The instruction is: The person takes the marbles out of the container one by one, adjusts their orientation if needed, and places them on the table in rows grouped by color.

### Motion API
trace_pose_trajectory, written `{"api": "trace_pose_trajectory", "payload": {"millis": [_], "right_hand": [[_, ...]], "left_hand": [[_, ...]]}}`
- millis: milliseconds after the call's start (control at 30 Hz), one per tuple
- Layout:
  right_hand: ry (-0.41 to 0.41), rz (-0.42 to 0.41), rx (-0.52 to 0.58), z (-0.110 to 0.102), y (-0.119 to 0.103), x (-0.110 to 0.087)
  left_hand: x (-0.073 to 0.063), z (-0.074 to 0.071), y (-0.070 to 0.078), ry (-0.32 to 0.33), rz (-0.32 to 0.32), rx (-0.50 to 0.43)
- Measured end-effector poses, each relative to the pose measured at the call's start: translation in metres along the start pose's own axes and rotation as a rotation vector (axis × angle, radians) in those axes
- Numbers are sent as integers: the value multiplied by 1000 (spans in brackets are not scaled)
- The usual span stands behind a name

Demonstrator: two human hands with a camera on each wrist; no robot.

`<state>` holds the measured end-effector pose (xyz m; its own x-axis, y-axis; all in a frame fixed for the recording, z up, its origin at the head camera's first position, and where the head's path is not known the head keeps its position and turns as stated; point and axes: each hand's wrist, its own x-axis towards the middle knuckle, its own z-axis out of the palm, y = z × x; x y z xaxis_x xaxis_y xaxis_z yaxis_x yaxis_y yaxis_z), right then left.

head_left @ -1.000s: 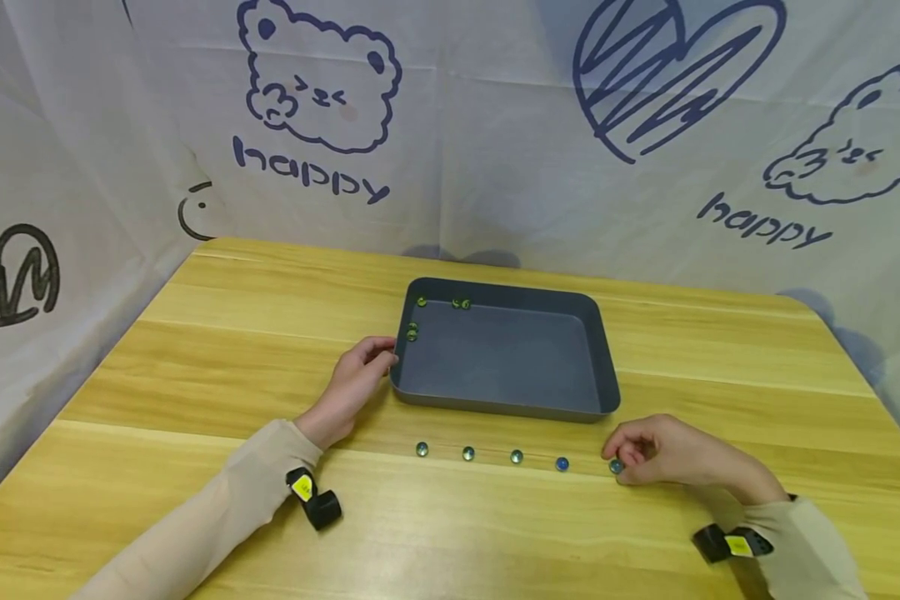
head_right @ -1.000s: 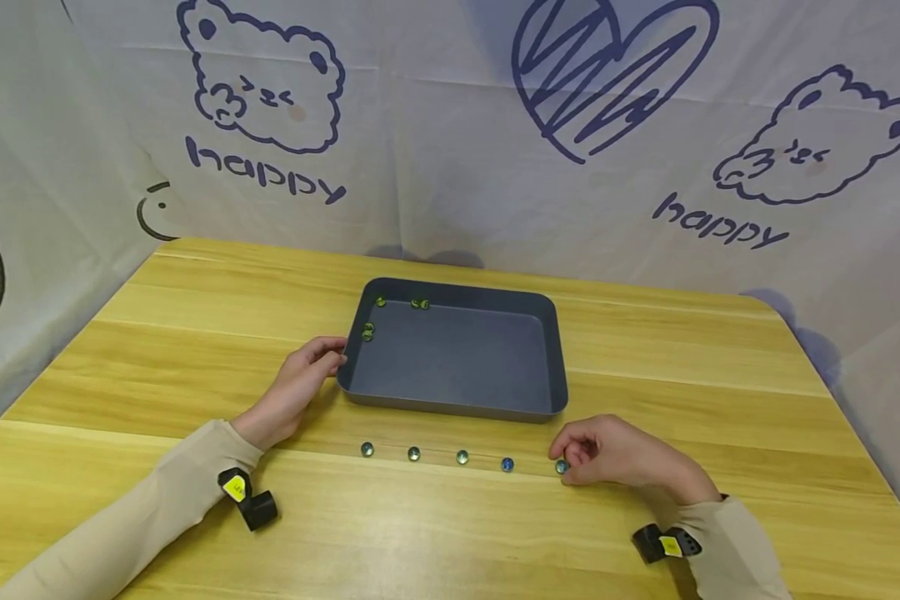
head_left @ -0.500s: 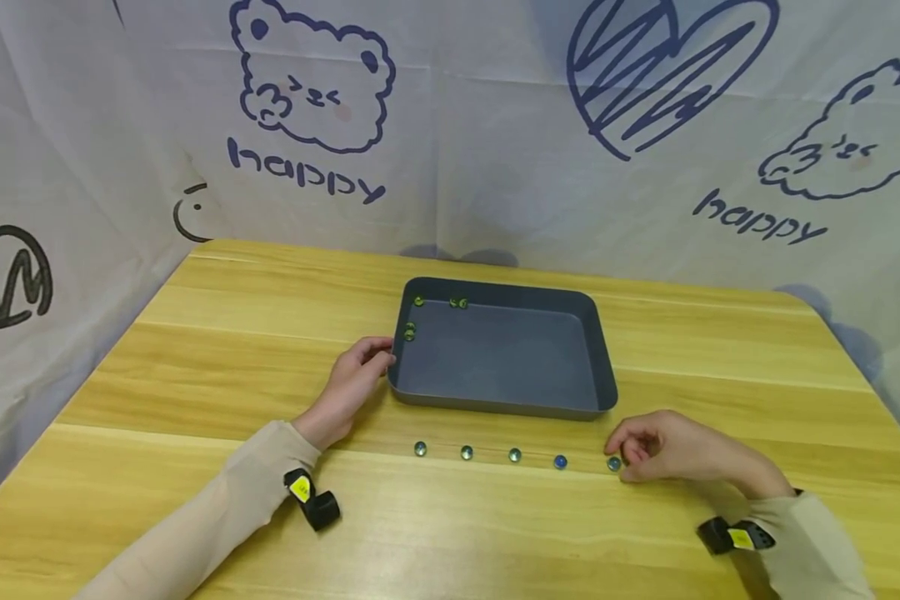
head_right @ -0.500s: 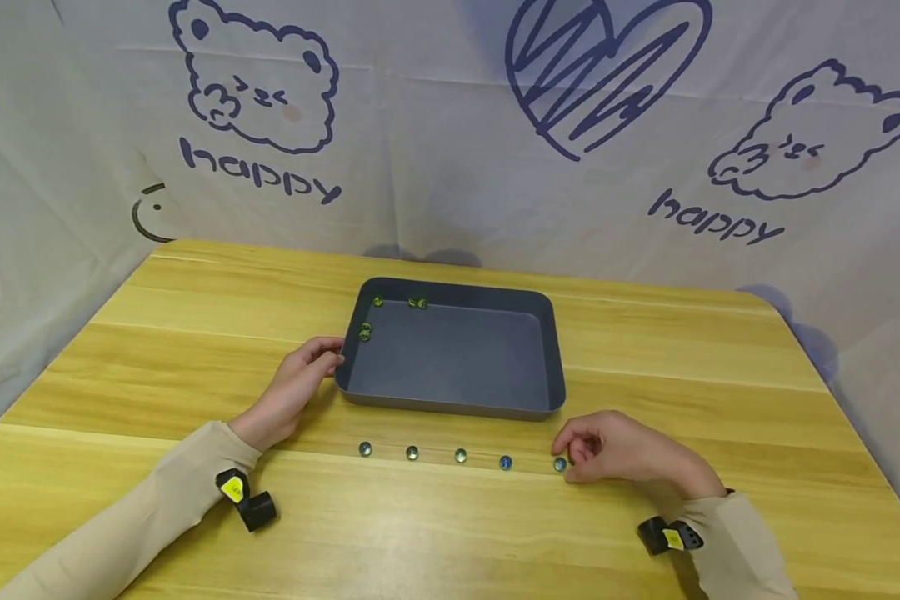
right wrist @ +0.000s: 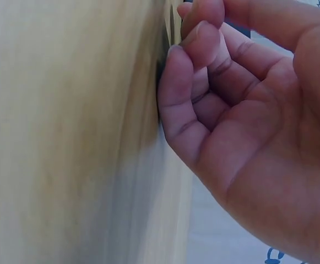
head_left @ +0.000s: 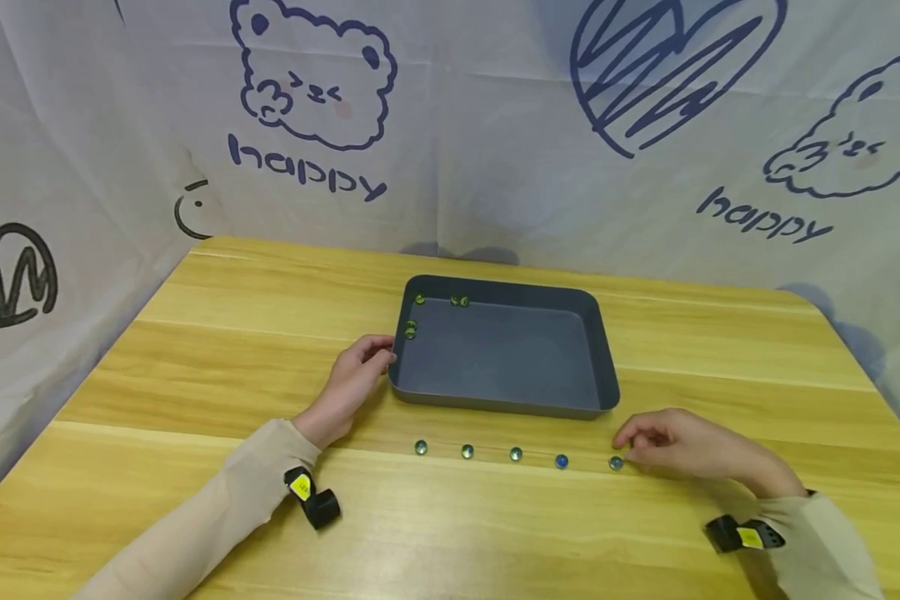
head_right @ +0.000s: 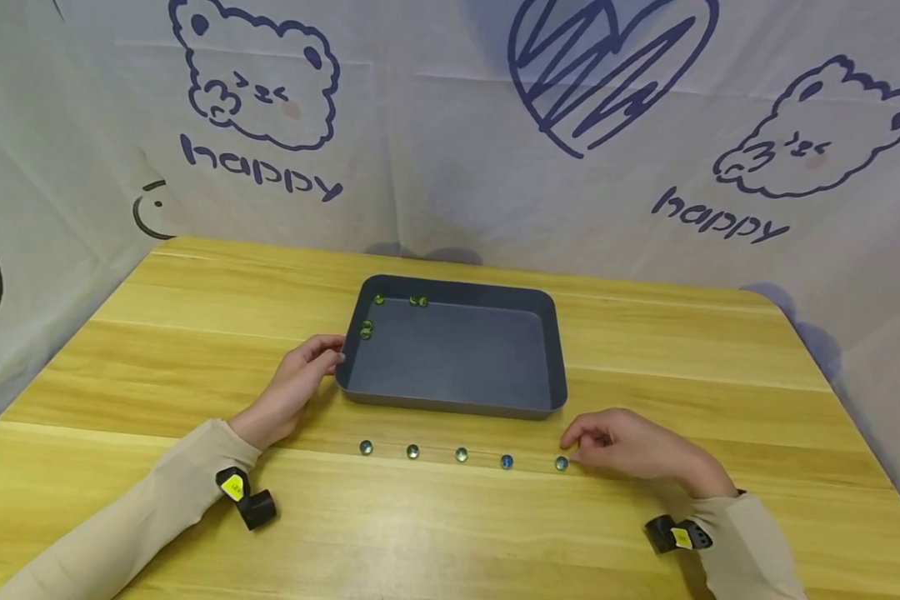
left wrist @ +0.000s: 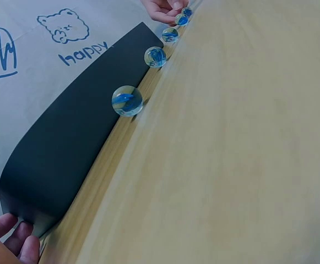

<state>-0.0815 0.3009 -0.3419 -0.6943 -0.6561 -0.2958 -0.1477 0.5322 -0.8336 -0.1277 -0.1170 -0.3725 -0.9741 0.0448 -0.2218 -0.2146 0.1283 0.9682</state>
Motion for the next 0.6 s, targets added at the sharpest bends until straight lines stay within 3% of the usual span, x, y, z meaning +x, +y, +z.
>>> {"api": "trace_pose_trajectory", "payload": {"millis": [367, 600], "right_hand": [[46, -57, -49, -6, 3, 5], [25, -145, -51, -11, 3, -4]], "left_hand": [[-2, -7, 0, 15, 16, -3], [0, -4, -1, 9, 17, -10]]}}
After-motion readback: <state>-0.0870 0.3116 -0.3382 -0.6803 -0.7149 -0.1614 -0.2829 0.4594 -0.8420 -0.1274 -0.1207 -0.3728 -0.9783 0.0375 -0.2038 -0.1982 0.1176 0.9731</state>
